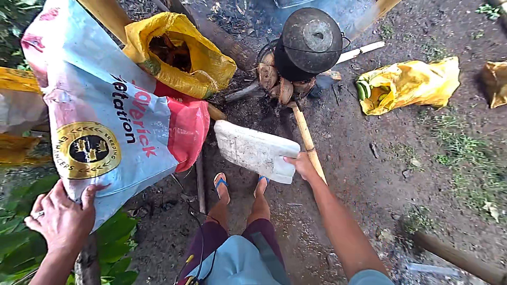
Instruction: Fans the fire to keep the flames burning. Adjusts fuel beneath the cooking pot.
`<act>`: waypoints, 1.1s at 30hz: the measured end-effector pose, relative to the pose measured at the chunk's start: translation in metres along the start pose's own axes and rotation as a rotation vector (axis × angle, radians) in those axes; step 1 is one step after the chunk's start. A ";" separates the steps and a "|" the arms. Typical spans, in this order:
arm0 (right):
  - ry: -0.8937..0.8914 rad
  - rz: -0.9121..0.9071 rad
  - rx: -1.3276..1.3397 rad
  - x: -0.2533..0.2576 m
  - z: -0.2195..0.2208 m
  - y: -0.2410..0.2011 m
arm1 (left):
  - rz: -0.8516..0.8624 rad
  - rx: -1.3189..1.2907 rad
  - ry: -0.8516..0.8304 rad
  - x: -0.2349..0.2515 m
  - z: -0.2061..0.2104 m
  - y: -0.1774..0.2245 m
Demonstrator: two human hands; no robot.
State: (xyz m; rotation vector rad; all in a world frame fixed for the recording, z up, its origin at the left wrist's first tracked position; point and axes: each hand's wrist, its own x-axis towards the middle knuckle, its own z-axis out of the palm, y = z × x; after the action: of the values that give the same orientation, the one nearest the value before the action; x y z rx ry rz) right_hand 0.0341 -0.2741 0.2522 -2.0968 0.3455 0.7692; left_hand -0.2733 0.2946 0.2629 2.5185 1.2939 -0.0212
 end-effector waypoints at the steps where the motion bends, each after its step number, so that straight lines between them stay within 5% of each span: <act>1: 0.026 0.001 0.001 0.005 -0.005 0.004 | 0.003 0.001 -0.009 -0.001 -0.005 0.005; 7: 0.848 0.301 -0.042 0.030 -0.097 0.017 | -0.003 0.015 -0.008 -0.005 -0.005 0.019; 10: 0.598 0.190 -0.170 0.010 -0.068 0.009 | -0.003 0.007 -0.011 -0.002 -0.001 0.012; 14: 0.073 -0.043 0.103 -0.007 -0.021 -0.001 | 0.008 -0.009 0.001 0.001 0.003 0.000; 16: 0.166 -0.013 0.082 -0.001 -0.039 0.005 | 0.025 -0.008 -0.009 0.000 -0.004 0.007; 19: 0.627 0.176 -0.134 0.019 -0.091 0.015 | 0.018 0.000 -0.012 -0.001 -0.005 0.014; 21: 0.761 0.297 -0.159 0.024 -0.099 0.008 | 0.014 0.005 -0.011 -0.003 -0.004 0.015; 24: 0.486 0.200 -0.198 0.001 -0.059 0.013 | 0.021 0.005 -0.003 -0.001 -0.001 0.009; 28: -0.008 0.064 0.079 -0.026 0.000 0.007 | 0.009 -0.015 0.017 0.000 0.005 -0.001; 30: 0.077 0.054 -0.049 -0.010 -0.023 0.007 | 0.005 -0.010 0.008 0.001 -0.001 0.005; 33: 0.544 0.149 -0.210 0.013 -0.099 0.001 | 0.004 -0.008 0.005 -0.003 -0.005 0.017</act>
State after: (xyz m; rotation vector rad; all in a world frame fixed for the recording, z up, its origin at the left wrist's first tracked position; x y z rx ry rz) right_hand 0.0836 -0.3541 0.2874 -2.4843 0.7472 0.3111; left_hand -0.2623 0.2848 0.2729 2.5161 1.2876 -0.0093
